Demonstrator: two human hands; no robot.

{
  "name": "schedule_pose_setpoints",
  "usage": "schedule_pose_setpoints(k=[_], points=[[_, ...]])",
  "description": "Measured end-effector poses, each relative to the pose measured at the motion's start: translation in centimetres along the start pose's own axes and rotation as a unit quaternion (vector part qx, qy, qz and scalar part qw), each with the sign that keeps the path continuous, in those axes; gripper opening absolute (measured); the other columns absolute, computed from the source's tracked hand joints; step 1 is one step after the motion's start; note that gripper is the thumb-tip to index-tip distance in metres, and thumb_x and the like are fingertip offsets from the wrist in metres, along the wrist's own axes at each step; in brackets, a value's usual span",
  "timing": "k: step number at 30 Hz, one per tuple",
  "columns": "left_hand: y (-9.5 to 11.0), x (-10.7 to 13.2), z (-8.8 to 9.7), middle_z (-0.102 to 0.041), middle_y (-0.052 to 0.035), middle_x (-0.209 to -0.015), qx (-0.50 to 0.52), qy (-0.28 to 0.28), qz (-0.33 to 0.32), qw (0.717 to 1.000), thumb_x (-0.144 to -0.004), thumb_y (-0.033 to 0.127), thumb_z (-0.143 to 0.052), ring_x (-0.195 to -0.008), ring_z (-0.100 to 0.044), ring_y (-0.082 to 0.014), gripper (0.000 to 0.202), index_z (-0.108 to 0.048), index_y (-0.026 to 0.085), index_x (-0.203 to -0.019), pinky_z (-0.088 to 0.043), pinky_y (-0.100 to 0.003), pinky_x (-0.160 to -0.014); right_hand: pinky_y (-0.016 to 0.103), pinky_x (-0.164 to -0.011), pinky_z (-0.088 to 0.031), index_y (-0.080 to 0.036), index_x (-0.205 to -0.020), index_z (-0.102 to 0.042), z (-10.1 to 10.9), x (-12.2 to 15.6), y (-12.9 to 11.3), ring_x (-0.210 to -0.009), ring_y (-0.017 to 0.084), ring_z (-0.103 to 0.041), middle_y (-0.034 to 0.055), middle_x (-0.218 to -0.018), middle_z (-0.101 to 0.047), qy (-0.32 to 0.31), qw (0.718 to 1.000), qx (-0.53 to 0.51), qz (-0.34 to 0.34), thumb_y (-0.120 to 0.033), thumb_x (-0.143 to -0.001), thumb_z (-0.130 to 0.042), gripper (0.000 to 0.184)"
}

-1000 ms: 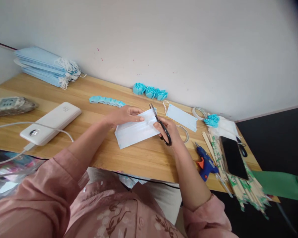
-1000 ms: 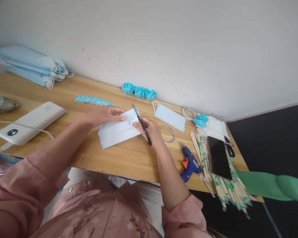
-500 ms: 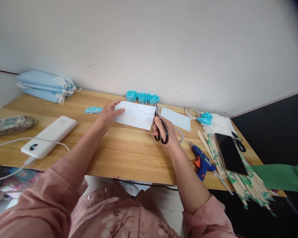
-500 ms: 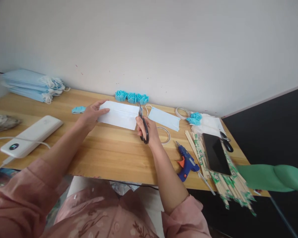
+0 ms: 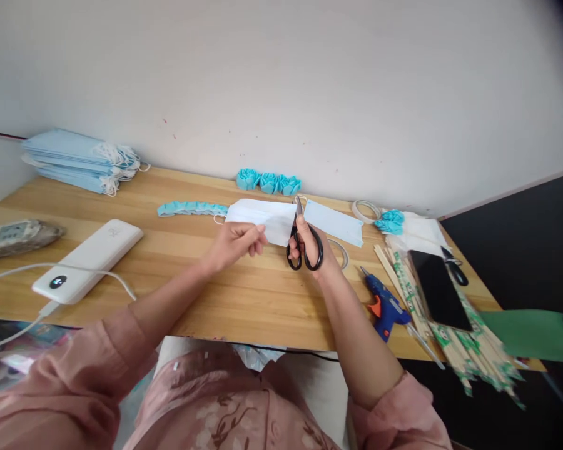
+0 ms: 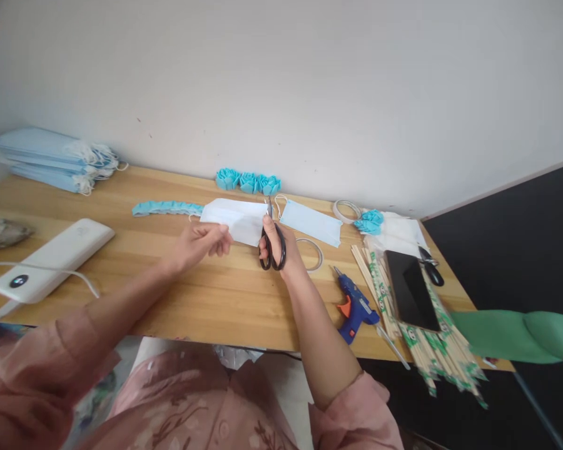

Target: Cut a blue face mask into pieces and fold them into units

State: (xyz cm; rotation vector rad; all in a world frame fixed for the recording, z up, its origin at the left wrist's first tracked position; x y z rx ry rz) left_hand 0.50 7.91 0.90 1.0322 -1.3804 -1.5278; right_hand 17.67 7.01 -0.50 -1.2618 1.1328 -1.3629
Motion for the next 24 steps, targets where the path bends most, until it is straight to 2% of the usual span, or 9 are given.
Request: schedule_pose_setpoints(k=[2, 4, 7, 9, 12, 15, 17, 20, 24], points=[[-2.0, 0.5, -2.8, -0.064, -0.0054, -0.058, 0.103, -0.093, 0.091, 0.986, -0.082, 0.066, -0.061, -0.048, -0.054, -0.0118, 0.054, -0.069, 0.014, -0.070, -0.037, -0.024, -0.045, 0.023, -0.043, -0.045, -0.020, -0.075, -0.055, 0.2, 0.0, -0.1, -0.042, 0.009, -0.048, -0.0031, -0.054, -0.054, 0.003, 1.000, 0.008, 0.006, -0.078, -0.077, -0.058, 0.058], [-3.6, 1.3, -4.9, -0.066, -0.0063, -0.063, 0.214, -0.152, 0.182, 0.948, -0.081, 0.068, -0.062, -0.051, -0.058, -0.0119, 0.055, -0.070, 0.014, -0.075, -0.038, -0.022, -0.045, 0.023, -0.042, -0.044, -0.020, -0.074, -0.054, 0.2, 0.1, -0.4, -0.042, 0.009, -0.048, -0.0027, -0.055, -0.054, 0.000, 1.000, 0.017, 0.017, -0.078, -0.080, -0.055, 0.058], [-4.9, 2.4, -6.8, -0.070, -0.0066, -0.075, 0.337, -0.184, 0.278, 0.880, -0.084, 0.060, -0.065, -0.060, -0.063, -0.0119, 0.045, -0.069, 0.015, -0.086, -0.046, -0.021, -0.052, 0.023, -0.042, -0.041, -0.020, -0.075, -0.054, -0.2, 0.4, -1.0, -0.042, 0.009, -0.048, -0.0021, -0.056, -0.055, -0.022, 0.999, 0.018, 0.045, -0.076, -0.084, -0.050, 0.057], [-5.1, 2.6, -7.1, -0.072, -0.0078, -0.084, 0.378, -0.178, 0.296, 0.859, -0.087, 0.055, -0.065, -0.068, -0.067, -0.0126, 0.041, -0.068, 0.015, -0.090, -0.051, -0.022, -0.060, 0.024, -0.042, -0.039, -0.021, -0.074, -0.053, -0.6, 0.7, -1.5, -0.043, 0.010, -0.048, -0.0017, -0.056, -0.054, -0.045, 0.996, 0.028, 0.068, -0.076, -0.086, -0.048, 0.056], [-4.9, 1.8, -6.3, -0.072, -0.0084, -0.092, 0.416, -0.115, 0.259, 0.864, -0.087, 0.051, -0.068, -0.081, -0.069, -0.0147, 0.037, -0.069, 0.015, -0.096, -0.055, -0.025, -0.075, 0.025, -0.044, -0.038, -0.021, -0.075, -0.053, -1.2, 1.3, -2.3, -0.044, 0.010, -0.047, -0.0019, -0.056, -0.053, -0.075, 0.990, 0.045, 0.106, -0.074, -0.087, -0.048, 0.055], [-4.0, 0.5, -3.8, -0.073, -0.0047, -0.104, 0.434, -0.004, 0.170, 0.885, -0.081, 0.042, -0.076, -0.090, -0.068, -0.0158, 0.035, -0.068, 0.021, -0.109, -0.054, -0.027, -0.077, 0.026, -0.046, -0.038, -0.021, -0.092, -0.057, -1.6, 1.7, -2.9, -0.044, 0.011, -0.046, -0.0033, -0.058, -0.053, -0.102, 0.985, 0.036, 0.133, -0.073, -0.088, -0.048, 0.053], [-2.8, 0.1, -2.3, -0.072, -0.0046, -0.117, 0.430, 0.042, 0.108, 0.895, -0.079, 0.039, -0.078, -0.103, -0.067, -0.0188, 0.042, -0.066, 0.024, -0.117, -0.054, -0.030, -0.084, 0.026, -0.047, -0.038, -0.020, -0.102, -0.058, -1.9, 1.9, -3.2, -0.045, 0.011, -0.046, -0.0038, -0.059, -0.052, -0.121, 0.981, 0.042, 0.145, -0.072, -0.088, -0.048, 0.055], [-0.7, -0.2, -1.1, -0.067, -0.0094, -0.130, 0.421, 0.045, 0.039, 0.905, -0.078, 0.041, -0.077, -0.128, -0.057, -0.0269, 0.053, -0.063, 0.020, -0.124, -0.047, -0.038, -0.105, 0.026, -0.048, -0.038, -0.018, -0.107, -0.060, -2.3, 2.2, -3.3, -0.045, 0.011, -0.046, -0.0037, -0.060, -0.052, -0.141, 0.975, 0.063, 0.158, -0.069, -0.090, -0.049, 0.055], [0.3, -0.5, -0.4, -0.066, -0.0126, -0.133, 0.419, 0.024, 0.019, 0.908, -0.077, 0.041, -0.078, -0.132, -0.055, -0.0320, 0.058, -0.062, 0.017, -0.127, -0.044, -0.046, -0.111, 0.025, -0.048, -0.038, -0.017, -0.111, -0.063, -2.6, 2.0, -2.8, -0.045, 0.009, -0.045, -0.0042, -0.061, -0.052, -0.140, 0.975, 0.085, 0.153, -0.065, -0.090, -0.052, 0.054]])
Point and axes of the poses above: each hand's wrist, its own x-axis away from the middle knuckle, its own z-axis out of the back of the hand, y = z × x, the point moved 9 cm from there along -x, towards the middle knuckle
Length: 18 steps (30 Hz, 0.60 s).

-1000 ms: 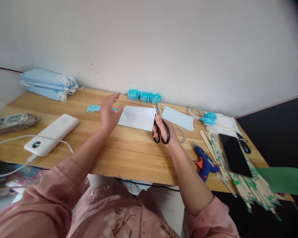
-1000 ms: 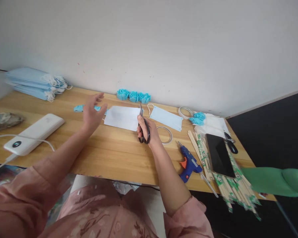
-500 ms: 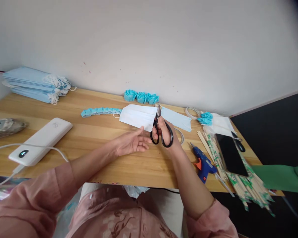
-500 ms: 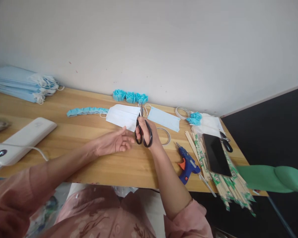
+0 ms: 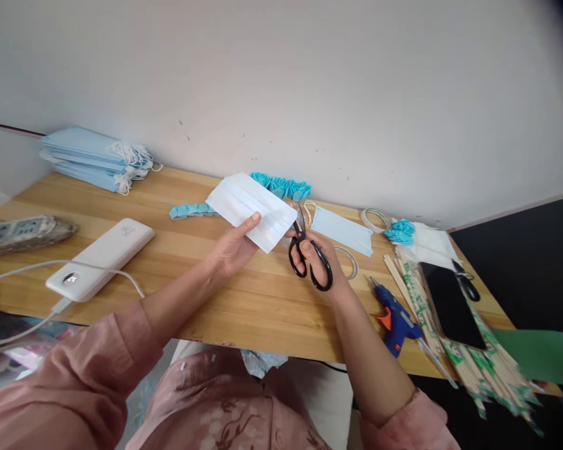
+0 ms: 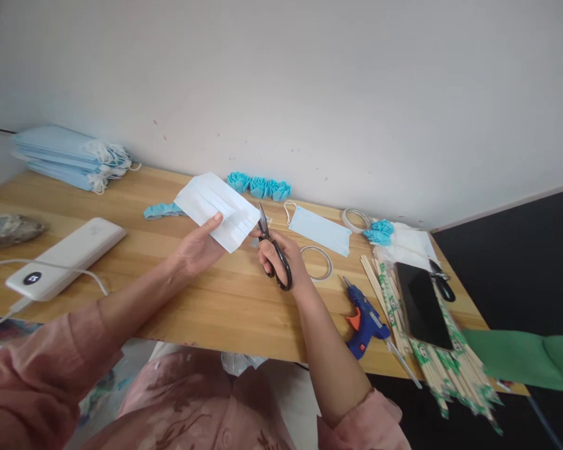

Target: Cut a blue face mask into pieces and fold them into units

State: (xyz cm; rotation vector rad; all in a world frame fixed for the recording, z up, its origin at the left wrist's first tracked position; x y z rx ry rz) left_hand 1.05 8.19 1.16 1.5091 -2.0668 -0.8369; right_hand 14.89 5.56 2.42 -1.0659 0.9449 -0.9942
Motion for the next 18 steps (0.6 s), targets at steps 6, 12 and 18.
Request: schedule_pose_setpoints(k=[6, 12, 18], points=[[0.0, -0.7, 2.9, -0.070, -0.0098, -0.126, -0.028, 0.084, 0.019, 0.996, -0.074, 0.030, -0.080, -0.128, -0.059, -0.0293, 0.053, -0.063, 0.018, -0.124, -0.049, -0.042, -0.108, 0.023, -0.048, -0.033, -0.018, -0.112, -0.068, -0.2, -0.3, 1.2, -0.048, 0.009, -0.043, -0.0043, -0.062, -0.049, -0.002, 0.998, 0.053, -0.045, -0.064, -0.083, -0.062, 0.055], [1.9, -0.9, 4.1, -0.069, -0.0123, -0.125, -0.093, 0.116, -0.028, 0.988, -0.072, 0.031, -0.081, -0.124, -0.060, -0.0323, 0.054, -0.064, 0.015, -0.121, -0.052, -0.046, -0.104, 0.024, -0.053, -0.035, -0.021, -0.114, -0.070, -0.6, -0.2, 1.4, -0.054, 0.010, -0.043, -0.0017, -0.068, -0.053, -0.046, 0.994, 0.080, -0.053, -0.063, -0.083, -0.061, 0.053], [3.1, -0.7, 3.8, -0.070, -0.0124, -0.122, -0.158, 0.104, -0.051, 0.981, -0.070, 0.035, -0.081, -0.119, -0.062, -0.0339, 0.062, -0.062, 0.017, -0.126, -0.051, -0.050, -0.103, 0.025, -0.056, -0.037, -0.018, -0.113, -0.071, -1.1, -0.1, 1.0, -0.057, 0.011, -0.047, 0.0011, -0.072, -0.061, -0.049, 0.992, 0.088, -0.079, -0.061, -0.079, -0.064, 0.055]])
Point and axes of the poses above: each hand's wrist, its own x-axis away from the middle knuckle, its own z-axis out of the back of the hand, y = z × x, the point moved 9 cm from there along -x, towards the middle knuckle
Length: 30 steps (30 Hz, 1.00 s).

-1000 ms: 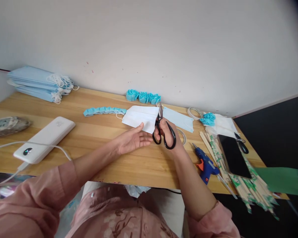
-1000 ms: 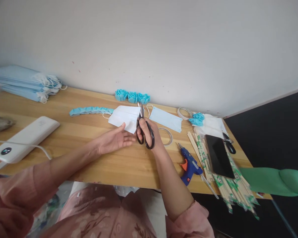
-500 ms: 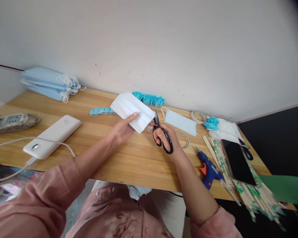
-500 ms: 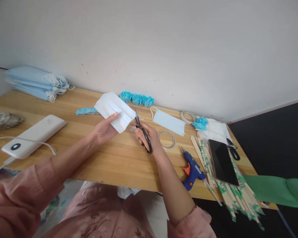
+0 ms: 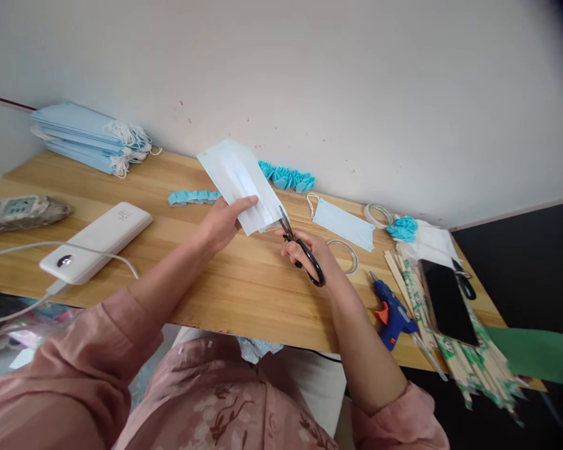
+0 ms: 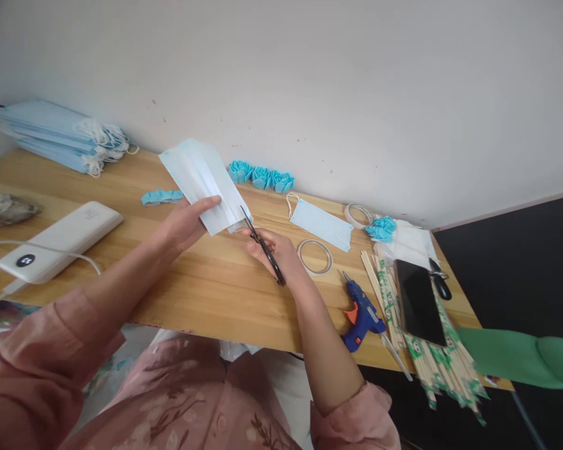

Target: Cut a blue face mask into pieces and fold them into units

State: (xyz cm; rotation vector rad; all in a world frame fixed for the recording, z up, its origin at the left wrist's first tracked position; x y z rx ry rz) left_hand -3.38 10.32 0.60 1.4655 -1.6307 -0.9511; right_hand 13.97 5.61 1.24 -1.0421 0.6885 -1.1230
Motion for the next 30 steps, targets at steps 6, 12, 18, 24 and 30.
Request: schedule_pose_setpoints(k=[6, 12, 18, 24, 30], points=[[0.01, 0.13, -0.26, -0.070, -0.0137, -0.120, -0.032, -0.020, -0.009, 0.999, -0.071, 0.040, -0.080, -0.120, -0.061, -0.0360, 0.060, -0.063, 0.015, -0.123, -0.051, -0.051, -0.101, 0.026, -0.055, -0.039, -0.014, -0.117, -0.070, -0.36, -0.01, -0.06, -0.055, 0.011, -0.049, 0.0025, -0.072, -0.061, -0.004, 0.999, -0.037, -0.010, -0.061, -0.078, -0.065, 0.062], [-0.01, 0.13, -0.20, -0.070, -0.0149, -0.122, -0.039, -0.023, -0.007, 0.999, -0.070, 0.044, -0.081, -0.117, -0.063, -0.0363, 0.062, -0.063, 0.014, -0.122, -0.052, -0.052, -0.099, 0.026, -0.056, -0.041, -0.013, -0.121, -0.067, -0.70, -0.05, 0.17, -0.057, 0.011, -0.050, 0.0033, -0.075, -0.062, -0.022, 0.998, -0.053, 0.010, -0.067, -0.081, -0.060, 0.067], [0.06, 0.21, -0.24, -0.070, -0.0154, -0.123, -0.027, -0.019, 0.006, 0.999, -0.069, 0.040, -0.082, -0.116, -0.064, -0.0359, 0.059, -0.065, 0.014, -0.118, -0.053, -0.050, -0.096, 0.026, -0.054, -0.040, -0.012, -0.120, -0.068, -0.80, -0.13, 0.11, -0.054, 0.010, -0.049, 0.0013, -0.072, -0.059, -0.016, 0.998, -0.056, 0.013, -0.068, -0.081, -0.061, 0.069], [0.05, 0.23, -0.15, -0.070, -0.0156, -0.123, -0.035, -0.014, 0.012, 0.999, -0.068, 0.041, -0.083, -0.116, -0.063, -0.0367, 0.054, -0.068, 0.014, -0.112, -0.054, -0.049, -0.095, 0.026, -0.052, -0.038, -0.012, -0.119, -0.069, -0.75, -0.06, 0.24, -0.052, 0.009, -0.048, -0.0002, -0.068, -0.056, -0.008, 0.998, -0.060, -0.001, -0.069, -0.079, -0.062, 0.070], [0.01, 0.23, -0.17, -0.071, -0.0160, -0.122, -0.033, -0.016, 0.020, 0.999, -0.069, 0.040, -0.083, -0.115, -0.064, -0.0373, 0.053, -0.068, 0.012, -0.112, -0.055, -0.050, -0.094, 0.025, -0.052, -0.038, -0.012, -0.115, -0.070, -0.70, 0.02, -0.01, -0.051, 0.009, -0.047, -0.0012, -0.065, -0.054, 0.002, 0.998, -0.060, -0.004, -0.067, -0.078, -0.064, 0.066]])
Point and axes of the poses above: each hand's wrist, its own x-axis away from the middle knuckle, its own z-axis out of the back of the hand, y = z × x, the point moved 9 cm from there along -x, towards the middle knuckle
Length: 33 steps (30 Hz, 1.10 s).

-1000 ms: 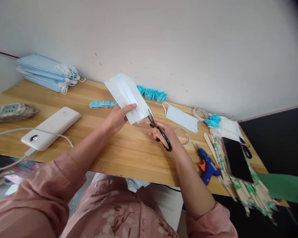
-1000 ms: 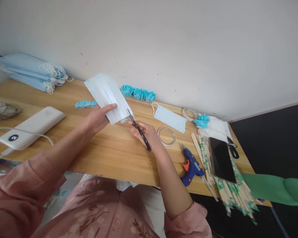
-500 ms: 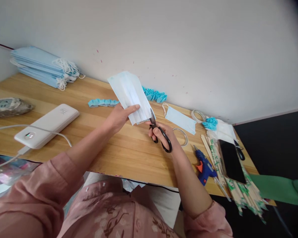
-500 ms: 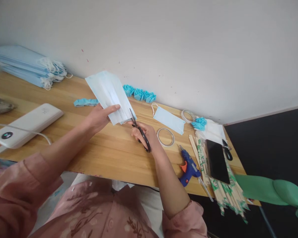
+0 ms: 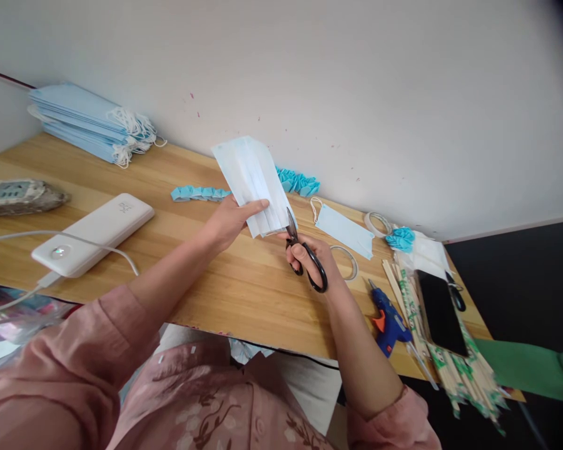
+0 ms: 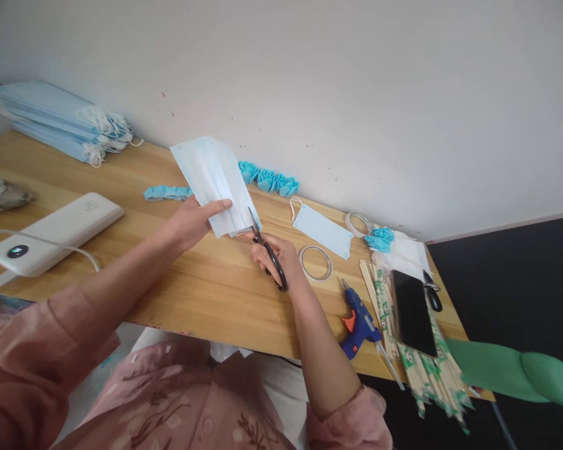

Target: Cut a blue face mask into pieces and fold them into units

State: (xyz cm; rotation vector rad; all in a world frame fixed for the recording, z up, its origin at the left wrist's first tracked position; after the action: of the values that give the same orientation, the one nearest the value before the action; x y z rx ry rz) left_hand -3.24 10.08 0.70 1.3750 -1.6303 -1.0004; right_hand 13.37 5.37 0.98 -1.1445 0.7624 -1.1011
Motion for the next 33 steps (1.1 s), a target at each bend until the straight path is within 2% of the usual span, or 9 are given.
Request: schedule_pose_setpoints(k=[15, 33], points=[[-0.15, -0.13, 0.32, -0.071, -0.0153, -0.122, 0.000, 0.018, 0.004, 1.000, -0.066, 0.038, -0.083, -0.116, -0.064, -0.0362, 0.053, -0.069, 0.013, -0.110, -0.053, -0.051, -0.097, 0.023, -0.044, -0.032, -0.011, -0.114, -0.073, 0.29, -0.01, 0.48, -0.045, 0.007, -0.040, -0.0046, -0.057, -0.047, 0.025, 0.999, 0.001, -0.028, -0.055, -0.077, -0.067, 0.057], [-0.06, -0.01, 0.34, -0.073, -0.0168, -0.116, -0.003, 0.024, 0.015, 1.000, -0.065, 0.038, -0.083, -0.116, -0.064, -0.0384, 0.049, -0.069, 0.013, -0.105, -0.054, -0.051, -0.095, 0.021, -0.042, -0.030, -0.010, -0.111, -0.074, 0.26, 0.06, 0.26, -0.041, 0.006, -0.038, -0.0061, -0.051, -0.046, 0.039, 0.998, 0.012, -0.041, -0.055, -0.076, -0.067, 0.058]])
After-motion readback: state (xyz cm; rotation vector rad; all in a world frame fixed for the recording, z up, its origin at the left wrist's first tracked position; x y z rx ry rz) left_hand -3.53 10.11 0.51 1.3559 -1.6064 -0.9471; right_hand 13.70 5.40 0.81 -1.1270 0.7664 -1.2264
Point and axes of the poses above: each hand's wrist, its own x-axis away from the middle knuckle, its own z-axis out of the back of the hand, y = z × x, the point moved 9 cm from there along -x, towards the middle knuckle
